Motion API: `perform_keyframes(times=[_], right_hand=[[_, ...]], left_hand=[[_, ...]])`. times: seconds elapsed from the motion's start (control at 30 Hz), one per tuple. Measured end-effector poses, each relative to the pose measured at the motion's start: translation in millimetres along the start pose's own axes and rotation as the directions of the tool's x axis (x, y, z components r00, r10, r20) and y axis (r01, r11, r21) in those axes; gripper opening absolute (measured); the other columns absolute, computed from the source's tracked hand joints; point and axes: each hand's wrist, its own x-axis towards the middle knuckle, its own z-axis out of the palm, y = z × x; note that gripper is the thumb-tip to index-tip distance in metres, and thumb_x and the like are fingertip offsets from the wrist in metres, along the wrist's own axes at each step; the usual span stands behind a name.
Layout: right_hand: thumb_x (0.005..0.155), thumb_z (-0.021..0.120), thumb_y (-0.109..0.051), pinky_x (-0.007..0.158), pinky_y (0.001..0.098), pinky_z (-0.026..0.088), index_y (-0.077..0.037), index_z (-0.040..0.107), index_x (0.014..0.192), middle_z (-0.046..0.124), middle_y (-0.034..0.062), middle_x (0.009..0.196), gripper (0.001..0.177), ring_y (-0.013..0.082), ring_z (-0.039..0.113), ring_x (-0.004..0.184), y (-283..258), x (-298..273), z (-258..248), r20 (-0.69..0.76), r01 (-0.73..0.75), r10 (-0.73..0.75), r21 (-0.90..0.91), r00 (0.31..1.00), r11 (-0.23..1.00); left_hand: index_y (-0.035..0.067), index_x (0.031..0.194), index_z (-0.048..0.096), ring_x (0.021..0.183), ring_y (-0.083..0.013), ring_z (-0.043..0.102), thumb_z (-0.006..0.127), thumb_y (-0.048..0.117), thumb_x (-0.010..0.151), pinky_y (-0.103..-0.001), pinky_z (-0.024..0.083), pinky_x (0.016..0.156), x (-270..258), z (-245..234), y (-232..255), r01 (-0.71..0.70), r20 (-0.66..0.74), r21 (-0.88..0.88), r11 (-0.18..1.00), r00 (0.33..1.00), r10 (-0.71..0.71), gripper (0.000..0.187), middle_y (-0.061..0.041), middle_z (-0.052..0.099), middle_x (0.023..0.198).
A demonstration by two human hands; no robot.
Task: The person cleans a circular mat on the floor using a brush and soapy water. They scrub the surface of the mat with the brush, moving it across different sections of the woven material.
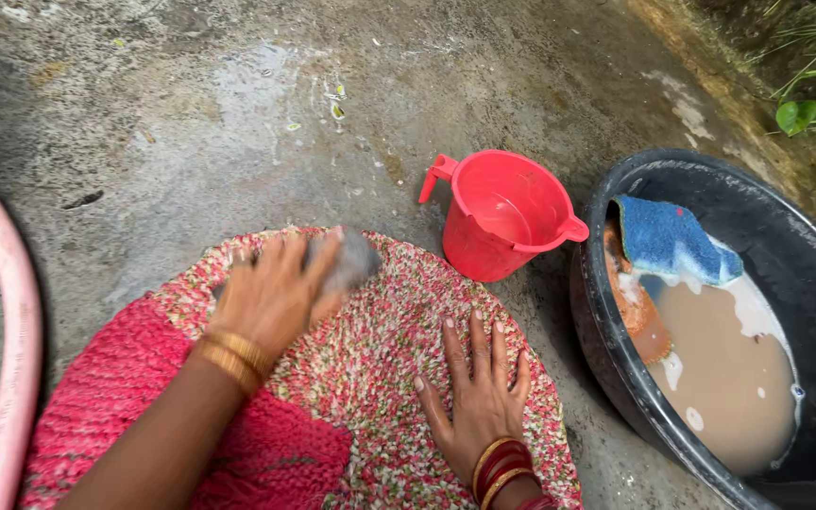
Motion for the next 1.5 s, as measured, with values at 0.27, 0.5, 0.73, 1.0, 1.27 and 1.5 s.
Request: perform_keyframes(times=[0.27, 0.5, 0.73, 1.0, 1.27, 1.5], right_hand=[[0.086, 0.056, -0.050, 0.113, 0.0635, 0.004, -0.015, 0.032, 0.155, 0.018, 0.0180, 0.169, 0.081, 0.0431, 0.012, 0.154, -4.4, 2.0, -13.0, 0.015, 0.008, -0.008, 0.005, 1.000, 1.000], [0.095, 0.051, -0.056, 0.114, 0.0638, 0.004, -0.015, 0.031, 0.158, 0.018, 0.0187, 0.165, 0.077, 0.0423, 0.012, 0.150, 1.7, -2.1, -5.0, 0.004, 0.000, 0.000, 0.039, 1.000, 0.999], [0.095, 0.053, -0.055, 0.116, 0.0643, 0.003, -0.017, 0.030, 0.159, 0.015, 0.0158, 0.167, 0.077, 0.0408, 0.010, 0.153, -3.2, -3.9, -9.9, 0.043, -0.033, 0.030, 0.066, 0.999, 0.997], [0.092, 0.054, -0.053, 0.117, 0.0652, 0.002, -0.017, 0.029, 0.163, 0.012, 0.0179, 0.170, 0.083, 0.0419, 0.009, 0.154, 5.9, -3.1, -3.8, 0.038, -0.022, 0.021, 0.015, 0.999, 1.000], [0.100, 0.045, -0.057, 0.120, 0.0644, 0.002, -0.019, 0.029, 0.161, 0.017, 0.0161, 0.169, 0.074, 0.0394, 0.010, 0.156, 3.5, -3.2, -11.4, 0.041, -0.061, 0.057, 0.100, 0.998, 0.993], [0.099, 0.046, -0.052, 0.115, 0.0652, 0.003, -0.018, 0.031, 0.160, 0.020, 0.0207, 0.166, 0.071, 0.0414, 0.013, 0.153, 2.7, 2.5, -12.3, -0.009, 0.012, -0.011, 0.022, 1.000, 1.000]], left_hand=[[0.020, 0.150, 0.044, 0.109, -0.0404, 0.060, 0.065, 0.066, 0.068, -0.056, 0.052, 0.082, -74.7, -4.3, 75.7, -0.165, -0.186, -0.005, 0.986, 0.969, 0.161, 0.096, -0.016, 0.061, 0.115], [0.020, 0.153, 0.040, 0.101, -0.0259, 0.057, 0.058, 0.062, 0.086, -0.046, 0.053, 0.078, -17.1, -2.9, 40.7, -0.185, -0.038, 0.044, 0.982, 0.982, 0.187, 0.082, -0.008, 0.058, 0.108], [0.015, 0.145, 0.050, 0.107, -0.0286, 0.058, 0.064, 0.058, 0.091, -0.045, 0.055, 0.074, 11.2, -15.2, 86.3, 0.088, -0.216, -0.078, 0.993, 0.971, -0.103, 0.070, -0.012, 0.059, 0.114], [0.019, 0.154, 0.045, 0.100, -0.0294, 0.059, 0.060, 0.060, 0.087, -0.046, 0.056, 0.070, -47.8, -24.3, 58.0, -0.222, 0.003, -0.028, 0.975, 0.975, 0.223, 0.080, -0.013, 0.061, 0.119], [0.015, 0.148, 0.056, 0.104, -0.0293, 0.060, 0.057, 0.059, 0.100, -0.044, 0.053, 0.077, 3.5, -1.1, 74.9, 0.073, -0.224, 0.082, 0.994, 0.973, -0.053, 0.065, -0.012, 0.060, 0.113], [0.026, 0.156, 0.043, 0.103, -0.0257, 0.061, 0.055, 0.073, 0.084, -0.046, 0.054, 0.082, -82.9, -21.4, 54.9, -0.141, 0.178, 0.006, 0.990, 0.974, 0.138, 0.087, -0.010, 0.060, 0.120]])
